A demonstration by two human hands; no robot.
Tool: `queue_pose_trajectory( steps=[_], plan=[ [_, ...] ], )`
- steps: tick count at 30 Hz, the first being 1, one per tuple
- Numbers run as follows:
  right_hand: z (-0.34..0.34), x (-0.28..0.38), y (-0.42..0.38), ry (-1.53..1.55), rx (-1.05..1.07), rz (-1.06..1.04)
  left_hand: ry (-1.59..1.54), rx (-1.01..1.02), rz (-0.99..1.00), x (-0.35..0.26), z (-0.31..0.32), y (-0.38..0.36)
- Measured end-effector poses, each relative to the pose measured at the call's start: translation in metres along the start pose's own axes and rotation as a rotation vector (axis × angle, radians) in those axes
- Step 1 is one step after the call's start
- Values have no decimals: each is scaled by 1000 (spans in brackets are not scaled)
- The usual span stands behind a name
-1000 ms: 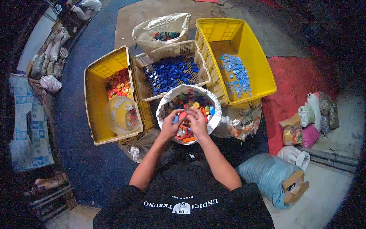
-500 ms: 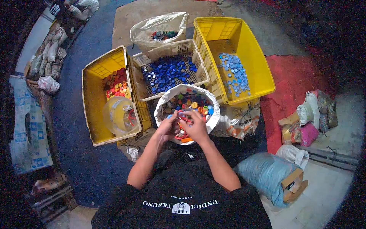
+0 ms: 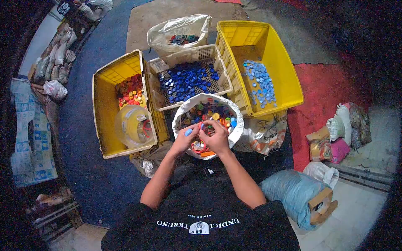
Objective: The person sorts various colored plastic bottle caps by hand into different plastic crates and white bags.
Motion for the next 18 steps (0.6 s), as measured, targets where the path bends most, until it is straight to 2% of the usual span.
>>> queue_pose_trajectory(
  steps=[4,11,13,18],
  plan=[
    [0,-17,-2,118,45,106,188,39,82,-6,0,0],
    [-5,-38,-5,48,204,78,361,158,132,-9,4,-2],
    [0,-50,-10,306,261,254,236,176,86,-5,4,-2],
    [-1,-46,-11,311,230,203,372,206,103,-11,4,-4]
  ],
)
Point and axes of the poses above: each hand's wrist, its own y-axis towards the middle knuckle, its own z-axis out of the palm, x = y × z, the point moved 7 cm from there along y, towards the middle knuckle, and after that the axes turned 5 degrees about y, right-handed, at the moved point
